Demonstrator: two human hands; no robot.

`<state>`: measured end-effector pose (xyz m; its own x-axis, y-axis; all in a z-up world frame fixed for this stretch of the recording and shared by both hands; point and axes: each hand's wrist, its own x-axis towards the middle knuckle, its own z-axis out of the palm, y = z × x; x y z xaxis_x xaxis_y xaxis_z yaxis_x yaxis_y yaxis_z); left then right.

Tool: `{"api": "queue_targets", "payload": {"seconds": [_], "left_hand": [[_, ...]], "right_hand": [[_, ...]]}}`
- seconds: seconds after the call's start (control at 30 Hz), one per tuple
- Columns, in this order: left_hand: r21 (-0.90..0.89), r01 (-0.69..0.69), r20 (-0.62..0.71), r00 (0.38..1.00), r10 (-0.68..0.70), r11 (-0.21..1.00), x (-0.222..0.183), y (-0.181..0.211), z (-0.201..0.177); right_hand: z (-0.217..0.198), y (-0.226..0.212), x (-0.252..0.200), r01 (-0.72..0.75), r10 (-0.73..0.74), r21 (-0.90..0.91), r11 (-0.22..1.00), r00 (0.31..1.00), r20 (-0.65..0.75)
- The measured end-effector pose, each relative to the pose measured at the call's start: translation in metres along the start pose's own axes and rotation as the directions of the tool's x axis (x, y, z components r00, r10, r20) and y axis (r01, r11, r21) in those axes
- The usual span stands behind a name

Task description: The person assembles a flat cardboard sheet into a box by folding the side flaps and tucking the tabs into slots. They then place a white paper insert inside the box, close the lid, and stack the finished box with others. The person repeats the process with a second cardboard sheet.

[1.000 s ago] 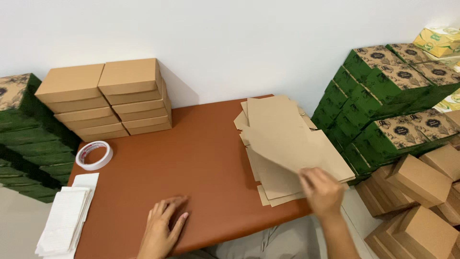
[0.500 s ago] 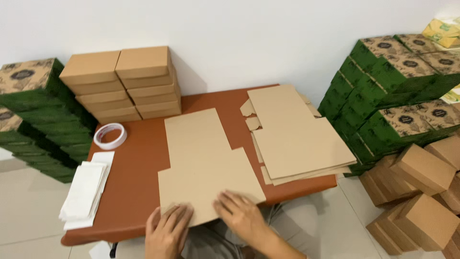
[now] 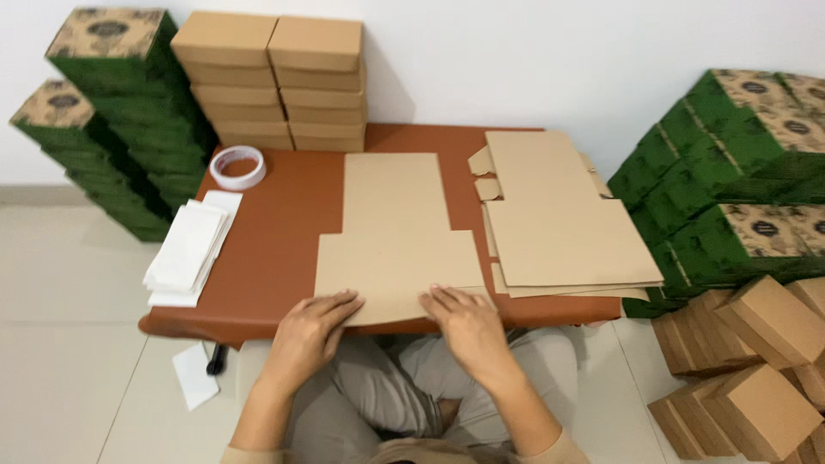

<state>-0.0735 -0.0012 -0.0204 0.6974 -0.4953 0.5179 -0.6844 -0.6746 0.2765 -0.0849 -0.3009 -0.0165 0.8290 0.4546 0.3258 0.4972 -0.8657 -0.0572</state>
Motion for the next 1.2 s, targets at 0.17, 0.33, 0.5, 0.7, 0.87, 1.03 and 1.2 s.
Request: {"api": "queue_targets", "payload": {"seconds": [0.17,0.33,0.5,0.7,0.87,1.03,1.2], "left_hand": [[-0.152,0.417,0.2,0.901,-0.385,0.896,0.039,0.036,-0.056],[-0.129,0.625,0.309,0.763,-0.568,0.77,0.068,0.015,-0.061],[-0.034,0.684,0.304,0.702,-0.644,0.729,0.081,-0.005,-0.043],[-0.053,0.482,0.073,0.875,-0.478,0.874,0.055,-0.047,-0.018],[-0.165,0.423,0.048,0.906,-0.421,0.891,0.046,-0.068,-0.024],[-0.209,0.436,0.095,0.9,-0.425,0.875,0.049,-0.071,-0.03],[-0.124,0.392,0.097,0.919,-0.382,0.911,0.048,-0.076,-0.025]], "right_hand": [[-0.067,-0.008,0.039,-0.133,0.104,0.084,0.988,0.952,0.289],[-0.082,0.013,0.082,-0.275,0.168,0.173,0.946,0.869,0.465],[-0.021,0.03,0.08,-0.133,0.126,0.103,0.986,0.989,0.075],[-0.009,0.011,0.038,-0.012,0.049,0.39,0.921,0.995,-0.086],[0.003,-0.015,0.023,-0.131,0.114,0.103,0.986,0.982,0.151],[0.019,-0.079,0.06,-0.068,0.058,0.212,0.975,0.997,0.055],[0.033,-0.133,0.104,0.097,-0.137,0.385,0.918,0.988,0.078]]}}
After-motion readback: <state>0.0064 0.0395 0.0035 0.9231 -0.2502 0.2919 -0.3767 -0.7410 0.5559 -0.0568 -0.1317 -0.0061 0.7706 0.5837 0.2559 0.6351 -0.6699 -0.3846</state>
